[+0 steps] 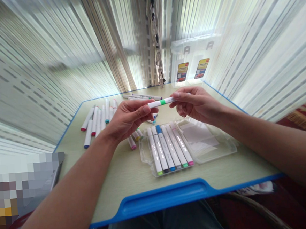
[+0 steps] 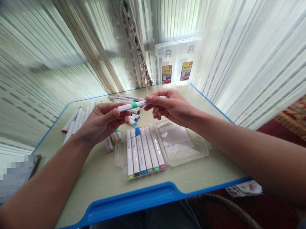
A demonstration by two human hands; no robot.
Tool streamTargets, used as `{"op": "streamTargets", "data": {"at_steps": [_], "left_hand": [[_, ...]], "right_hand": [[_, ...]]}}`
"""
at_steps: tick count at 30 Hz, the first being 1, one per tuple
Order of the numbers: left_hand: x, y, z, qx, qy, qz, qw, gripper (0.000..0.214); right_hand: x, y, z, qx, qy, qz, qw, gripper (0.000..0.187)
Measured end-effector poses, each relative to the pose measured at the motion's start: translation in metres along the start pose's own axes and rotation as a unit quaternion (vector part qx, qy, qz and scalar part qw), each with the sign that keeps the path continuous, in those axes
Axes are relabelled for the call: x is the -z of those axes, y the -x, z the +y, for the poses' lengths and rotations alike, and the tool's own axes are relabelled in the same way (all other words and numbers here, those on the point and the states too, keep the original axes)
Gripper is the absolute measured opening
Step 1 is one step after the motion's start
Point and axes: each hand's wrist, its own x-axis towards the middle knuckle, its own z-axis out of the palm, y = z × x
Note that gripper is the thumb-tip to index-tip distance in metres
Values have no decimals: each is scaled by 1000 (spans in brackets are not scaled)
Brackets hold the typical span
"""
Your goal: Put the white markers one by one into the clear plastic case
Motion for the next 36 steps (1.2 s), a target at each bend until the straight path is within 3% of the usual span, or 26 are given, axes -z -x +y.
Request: {"op": "streamTargets", "data": {"at_steps": [14,20,26,36], "left_hand": [[-3,-3,0,10,-43,77,996,25],[-3,-3,-1,3,-77,79,994,30],[-5,-5,-3,9,-87,103,991,18],[-5,-6,-6,-3,-126,113,986,25]], "right_hand": [[1,-1,4,56,58,43,996,22],[3,-2,6,75,82,50,993,24],[1,-1,6,92,117,64,987,29],[0,0,7,82,142,59,985,33]]}}
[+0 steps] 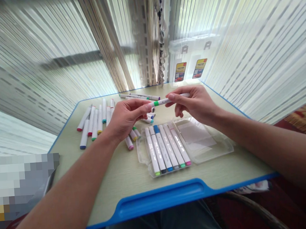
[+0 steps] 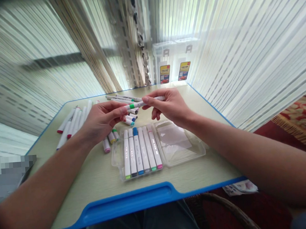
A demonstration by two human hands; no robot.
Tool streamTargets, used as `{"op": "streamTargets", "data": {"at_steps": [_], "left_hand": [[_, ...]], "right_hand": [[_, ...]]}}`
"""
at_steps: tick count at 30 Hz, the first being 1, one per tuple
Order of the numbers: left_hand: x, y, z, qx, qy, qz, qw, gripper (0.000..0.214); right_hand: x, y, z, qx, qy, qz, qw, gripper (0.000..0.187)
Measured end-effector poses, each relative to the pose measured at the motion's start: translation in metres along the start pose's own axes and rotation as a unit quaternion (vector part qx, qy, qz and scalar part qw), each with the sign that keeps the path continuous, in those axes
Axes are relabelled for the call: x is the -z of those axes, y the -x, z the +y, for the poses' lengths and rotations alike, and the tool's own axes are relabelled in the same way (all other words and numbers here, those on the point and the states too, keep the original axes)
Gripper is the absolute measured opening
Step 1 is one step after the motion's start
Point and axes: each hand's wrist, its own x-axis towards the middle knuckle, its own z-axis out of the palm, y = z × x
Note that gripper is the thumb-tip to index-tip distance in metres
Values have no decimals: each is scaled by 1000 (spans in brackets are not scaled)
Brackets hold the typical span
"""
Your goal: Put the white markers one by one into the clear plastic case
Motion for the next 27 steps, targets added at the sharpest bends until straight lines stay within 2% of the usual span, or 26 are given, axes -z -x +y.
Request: {"op": "streamTargets", "data": {"at_steps": [12,21,27], "left_hand": [[0,1,-1,-1,-27,-15,1000,26],[0,0,1,26,-13,-20,999,25],[1,0,-1,8,-30,-31,999,24]], "right_hand": [[1,0,-2,-8,10,-18,1000,34],[0,1,-2,-29,15,-28,999,33],[1,2,-2,-26,19,-42,999,33]]}}
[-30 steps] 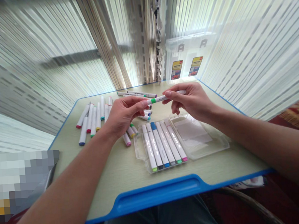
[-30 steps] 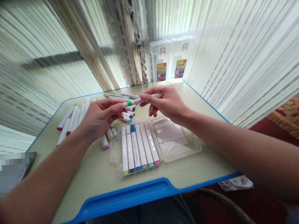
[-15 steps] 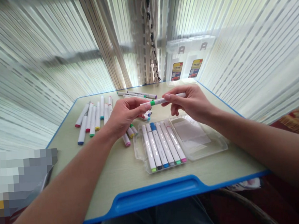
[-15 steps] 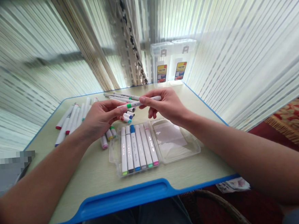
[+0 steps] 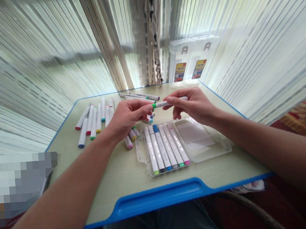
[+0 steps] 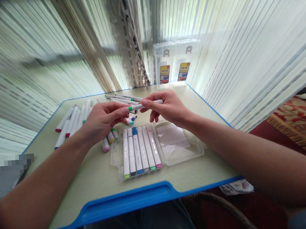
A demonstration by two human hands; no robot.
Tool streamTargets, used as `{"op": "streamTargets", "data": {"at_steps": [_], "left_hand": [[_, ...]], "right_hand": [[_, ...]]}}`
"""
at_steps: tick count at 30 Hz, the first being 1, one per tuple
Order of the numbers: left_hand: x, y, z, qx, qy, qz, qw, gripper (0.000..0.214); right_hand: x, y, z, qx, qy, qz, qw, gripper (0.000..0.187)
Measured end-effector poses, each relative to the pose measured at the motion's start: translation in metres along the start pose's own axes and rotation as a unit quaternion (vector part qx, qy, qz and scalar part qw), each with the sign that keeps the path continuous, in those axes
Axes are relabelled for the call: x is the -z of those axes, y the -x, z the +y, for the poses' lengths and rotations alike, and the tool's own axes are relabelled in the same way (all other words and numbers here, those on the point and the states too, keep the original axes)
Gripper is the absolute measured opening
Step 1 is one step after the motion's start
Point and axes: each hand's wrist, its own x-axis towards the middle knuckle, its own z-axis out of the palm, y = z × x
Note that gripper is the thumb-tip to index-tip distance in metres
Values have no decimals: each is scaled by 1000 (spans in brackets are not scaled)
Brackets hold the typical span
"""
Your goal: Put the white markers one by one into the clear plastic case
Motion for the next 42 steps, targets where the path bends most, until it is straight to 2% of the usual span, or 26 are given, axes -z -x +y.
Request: {"op": "streamTargets", "data": {"at_steps": [12,19,27,33,42], "left_hand": [[-7,3,8,-24,-81,-6,996,32],[-8,4,7,-39,-111,-35,992,28],[-13,7,8,-48,-129,-51,989,25],[-13,5,8,-58,-129,-48,989,22],[-12,2,4,-39,-74,24,996,21]], "right_hand": [[-2,4,-3,16,71,-41,997,37],[-3,3,1,32,120,-26,992,41],[-5,5,-3,62,223,17,973,40],[-5,5,-3,51,200,26,978,39],[-6,4,-2,46,133,10,990,35]]}}
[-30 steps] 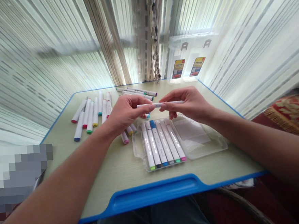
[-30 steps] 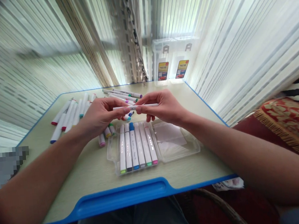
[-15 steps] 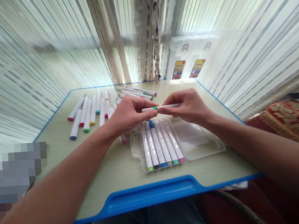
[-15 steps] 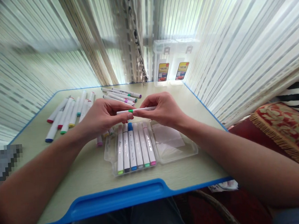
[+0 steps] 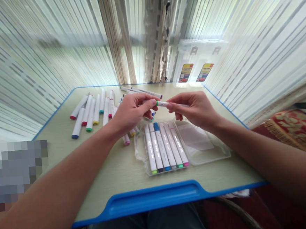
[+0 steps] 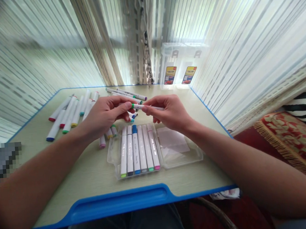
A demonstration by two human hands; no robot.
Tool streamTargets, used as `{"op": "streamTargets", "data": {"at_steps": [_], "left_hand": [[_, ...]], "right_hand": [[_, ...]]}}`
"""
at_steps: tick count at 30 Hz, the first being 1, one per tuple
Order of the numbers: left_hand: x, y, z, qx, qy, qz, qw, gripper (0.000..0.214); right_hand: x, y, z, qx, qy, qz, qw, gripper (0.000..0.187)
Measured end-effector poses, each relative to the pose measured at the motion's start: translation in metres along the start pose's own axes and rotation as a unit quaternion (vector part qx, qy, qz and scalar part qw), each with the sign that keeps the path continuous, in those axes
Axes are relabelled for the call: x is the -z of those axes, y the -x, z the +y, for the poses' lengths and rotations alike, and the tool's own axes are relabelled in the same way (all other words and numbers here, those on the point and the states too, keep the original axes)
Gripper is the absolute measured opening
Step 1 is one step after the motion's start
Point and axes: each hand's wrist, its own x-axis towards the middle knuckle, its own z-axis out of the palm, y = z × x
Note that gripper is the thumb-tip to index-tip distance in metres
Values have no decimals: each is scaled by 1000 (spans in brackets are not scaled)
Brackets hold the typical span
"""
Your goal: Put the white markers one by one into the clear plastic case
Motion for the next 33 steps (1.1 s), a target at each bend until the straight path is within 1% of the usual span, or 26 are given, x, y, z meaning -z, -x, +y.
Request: {"op": "streamTargets", "data": {"at_steps": [4,7,11,17,21,29,33], "left_hand": [[2,-3,-5,10,64,6,998,19],[3,-4,-3,22,94,23,995,14],[3,-4,1,36,111,59,991,14],[5,-6,2,44,132,78,987,14],[6,-7,2,48,136,99,985,14],[7,-9,0,42,140,110,983,16],[8,-9,-2,41,141,113,983,15]], "right_hand": [[0,-1,-1,-10,-23,21,999,34],[0,-1,1,-21,-67,14,997,34],[1,-1,4,-38,-112,-3,993,33],[2,1,2,-53,-147,-17,988,27],[3,1,1,-53,-184,-38,981,25],[4,1,0,-68,-206,-42,975,28],[5,1,-1,-65,-209,-42,975,28]]}}
